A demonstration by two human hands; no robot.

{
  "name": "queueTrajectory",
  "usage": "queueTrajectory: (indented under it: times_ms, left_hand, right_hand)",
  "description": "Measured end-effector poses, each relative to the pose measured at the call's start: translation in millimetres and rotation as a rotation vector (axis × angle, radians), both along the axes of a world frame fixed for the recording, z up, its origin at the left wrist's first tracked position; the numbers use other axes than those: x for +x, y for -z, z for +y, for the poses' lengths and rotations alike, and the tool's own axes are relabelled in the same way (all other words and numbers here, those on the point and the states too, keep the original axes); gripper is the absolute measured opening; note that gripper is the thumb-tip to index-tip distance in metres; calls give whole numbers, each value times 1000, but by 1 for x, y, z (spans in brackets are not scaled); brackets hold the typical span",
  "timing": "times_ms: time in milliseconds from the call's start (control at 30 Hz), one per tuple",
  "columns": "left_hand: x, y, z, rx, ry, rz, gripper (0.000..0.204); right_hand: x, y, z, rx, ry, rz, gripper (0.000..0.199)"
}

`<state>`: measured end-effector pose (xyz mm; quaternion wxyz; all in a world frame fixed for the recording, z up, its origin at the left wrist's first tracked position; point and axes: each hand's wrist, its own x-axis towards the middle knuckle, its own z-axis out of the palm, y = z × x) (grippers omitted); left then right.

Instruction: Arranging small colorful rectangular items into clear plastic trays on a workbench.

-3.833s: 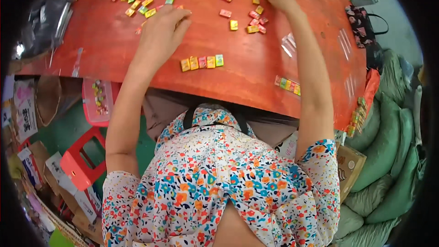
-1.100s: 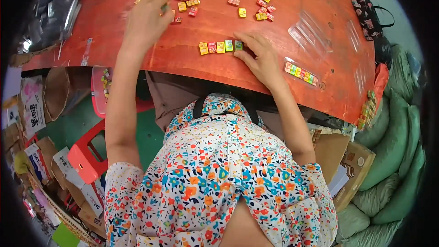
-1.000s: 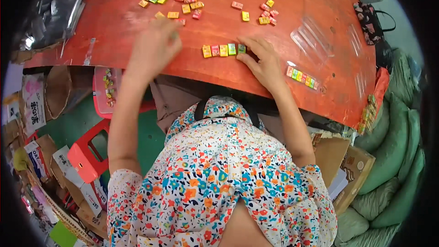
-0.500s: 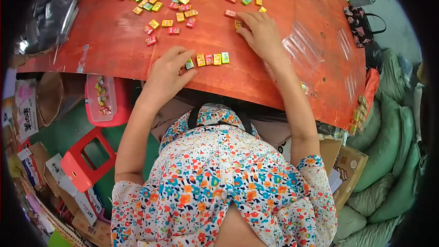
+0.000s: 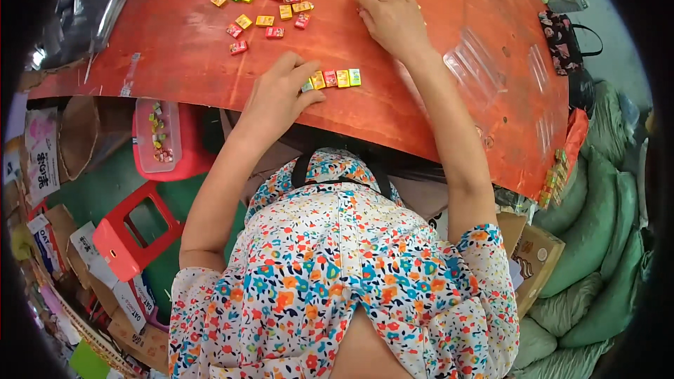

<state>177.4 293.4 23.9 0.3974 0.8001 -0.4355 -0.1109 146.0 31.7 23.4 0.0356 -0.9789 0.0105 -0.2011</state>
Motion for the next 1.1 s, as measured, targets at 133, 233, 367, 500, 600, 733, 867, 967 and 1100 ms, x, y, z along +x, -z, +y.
queueTrajectory:
  times_ms: [133, 233, 367, 500, 600, 733, 867, 967, 1100]
  left_hand:
    - [-1, 2, -4, -1, -8, -48, 40]
    - [0, 3, -3, 32, -1, -25, 38]
    - [1, 1, -3, 39, 24, -58, 38]
    - [2, -1, -4, 35, 27, -40, 40]
    - [2, 1, -3, 33, 28, -47, 41]
    - [-1, -1, -1, 55, 2, -30, 41]
    - [-4, 0, 0, 39, -2, -10, 41]
    - [-6, 0, -1, 31, -17, 10, 41]
    - [-3, 1, -1, 26, -25, 19, 42]
  right_hand:
    - [4, -5, 8, -180, 0, 24, 28]
    - [-31, -13, 21, 79, 19, 100, 25]
    - [-77, -5, 41, 446, 13, 131, 27]
    - [-90, -13, 51, 584, 35, 232, 30]
    - [-88, -8, 32, 456, 17, 73, 30]
    - [-71, -8, -1, 332, 2, -37, 27]
    - [-61, -9, -16, 166, 58, 30, 26]
    - [-65, -6, -16, 77, 19, 13, 26]
    - [-86, -9, 4, 259, -106, 38, 29]
